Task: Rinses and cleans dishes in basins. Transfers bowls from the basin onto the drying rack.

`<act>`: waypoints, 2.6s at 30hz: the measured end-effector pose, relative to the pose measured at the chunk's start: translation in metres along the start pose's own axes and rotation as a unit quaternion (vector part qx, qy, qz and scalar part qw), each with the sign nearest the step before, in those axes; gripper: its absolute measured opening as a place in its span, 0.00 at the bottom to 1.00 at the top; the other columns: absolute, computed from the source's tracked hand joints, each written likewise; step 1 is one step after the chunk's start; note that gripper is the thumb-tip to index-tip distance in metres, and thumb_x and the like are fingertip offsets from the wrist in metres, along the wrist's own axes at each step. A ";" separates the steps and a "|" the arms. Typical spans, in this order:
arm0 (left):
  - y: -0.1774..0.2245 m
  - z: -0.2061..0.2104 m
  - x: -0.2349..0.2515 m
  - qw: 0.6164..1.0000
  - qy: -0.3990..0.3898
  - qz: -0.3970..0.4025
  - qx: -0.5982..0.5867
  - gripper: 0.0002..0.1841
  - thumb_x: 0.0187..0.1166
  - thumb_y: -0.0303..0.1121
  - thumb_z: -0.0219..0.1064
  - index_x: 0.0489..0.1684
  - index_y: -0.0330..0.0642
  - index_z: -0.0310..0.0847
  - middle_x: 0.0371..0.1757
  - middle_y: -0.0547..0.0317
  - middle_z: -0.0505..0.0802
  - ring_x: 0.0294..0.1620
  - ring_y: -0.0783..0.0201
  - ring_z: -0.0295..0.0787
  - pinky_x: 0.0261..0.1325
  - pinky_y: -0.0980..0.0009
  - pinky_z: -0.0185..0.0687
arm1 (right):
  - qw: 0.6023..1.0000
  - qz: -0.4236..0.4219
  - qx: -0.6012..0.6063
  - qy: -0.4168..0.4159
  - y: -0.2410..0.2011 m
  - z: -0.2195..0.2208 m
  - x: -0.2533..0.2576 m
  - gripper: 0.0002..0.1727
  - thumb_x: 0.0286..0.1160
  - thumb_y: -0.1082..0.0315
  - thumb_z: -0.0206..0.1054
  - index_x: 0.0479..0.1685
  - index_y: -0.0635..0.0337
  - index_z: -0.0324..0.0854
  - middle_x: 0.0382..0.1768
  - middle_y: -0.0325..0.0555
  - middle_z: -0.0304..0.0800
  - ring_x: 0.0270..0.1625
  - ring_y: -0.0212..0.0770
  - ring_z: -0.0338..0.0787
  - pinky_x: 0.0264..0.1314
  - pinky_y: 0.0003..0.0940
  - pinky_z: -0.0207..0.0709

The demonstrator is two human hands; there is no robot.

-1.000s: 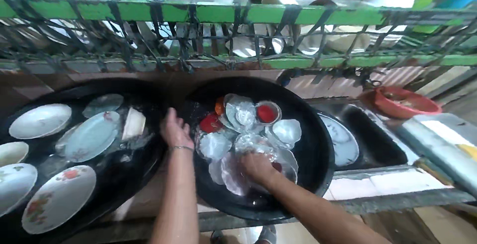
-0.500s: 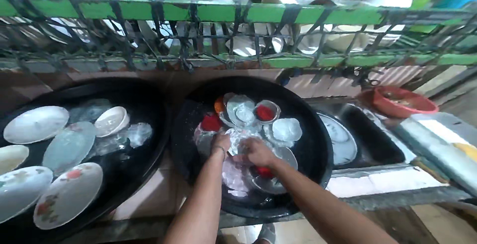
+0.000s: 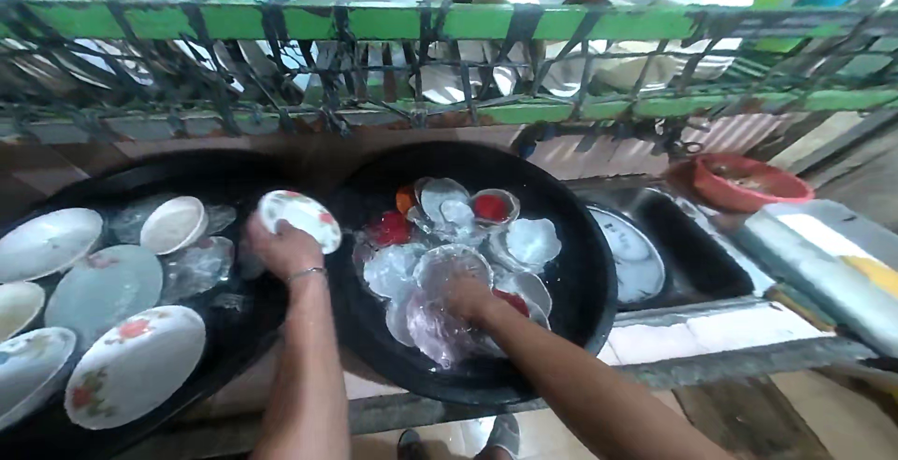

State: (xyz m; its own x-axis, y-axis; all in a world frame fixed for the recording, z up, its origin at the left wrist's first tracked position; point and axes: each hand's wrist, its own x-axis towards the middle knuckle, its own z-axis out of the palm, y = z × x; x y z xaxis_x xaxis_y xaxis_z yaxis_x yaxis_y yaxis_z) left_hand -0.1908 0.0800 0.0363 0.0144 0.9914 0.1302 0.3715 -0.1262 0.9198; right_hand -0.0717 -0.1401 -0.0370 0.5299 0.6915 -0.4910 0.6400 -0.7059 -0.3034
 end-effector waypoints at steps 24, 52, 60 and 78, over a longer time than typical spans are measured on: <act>-0.027 0.085 -0.099 0.855 -0.472 -0.212 -0.019 0.36 0.90 0.62 0.49 0.81 0.38 0.71 0.75 0.32 0.80 0.73 0.37 0.79 0.69 0.36 0.75 | 0.989 -0.085 0.038 0.115 0.016 -0.017 0.037 0.25 0.80 0.61 0.68 0.72 0.67 0.80 0.76 0.69 0.77 0.81 0.69 0.74 0.80 0.71 0.65; 0.021 -0.003 -0.035 0.984 -0.020 0.091 -0.152 0.37 0.87 0.37 0.63 0.91 0.32 0.51 0.88 0.36 0.68 0.88 0.54 0.66 0.88 0.64 0.63 | 0.965 -0.002 0.012 0.263 0.011 -0.028 0.081 0.22 0.87 0.64 0.59 0.76 0.58 0.79 0.72 0.60 0.84 0.77 0.63 0.80 0.81 0.65 0.67; -0.027 0.124 -0.079 0.898 -0.376 -0.219 -0.071 0.36 0.87 0.46 0.65 0.88 0.34 0.58 0.77 0.29 0.77 0.76 0.36 0.76 0.73 0.37 0.74 | 0.937 -0.198 0.117 0.263 -0.008 -0.005 0.032 0.19 0.89 0.58 0.60 0.65 0.59 0.87 0.64 0.55 0.90 0.71 0.56 0.86 0.77 0.60 0.74; -0.002 0.074 -0.070 0.970 -0.226 -0.076 -0.046 0.24 0.93 0.47 0.56 0.74 0.38 0.80 0.69 0.35 0.87 0.71 0.40 0.83 0.73 0.38 0.75 | 0.980 0.069 0.124 0.141 0.044 -0.020 0.044 0.44 0.81 0.47 0.68 0.90 0.65 0.59 0.86 0.76 0.59 0.88 0.74 0.61 0.86 0.72 0.58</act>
State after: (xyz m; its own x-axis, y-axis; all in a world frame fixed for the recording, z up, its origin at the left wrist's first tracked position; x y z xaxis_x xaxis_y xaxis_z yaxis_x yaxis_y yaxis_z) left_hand -0.1241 0.0137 -0.0023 0.3788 0.9104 -0.1662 0.3165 0.0413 0.9477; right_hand -0.0095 -0.1378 -0.0553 0.7571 0.5764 -0.3076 0.4148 -0.7878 -0.4554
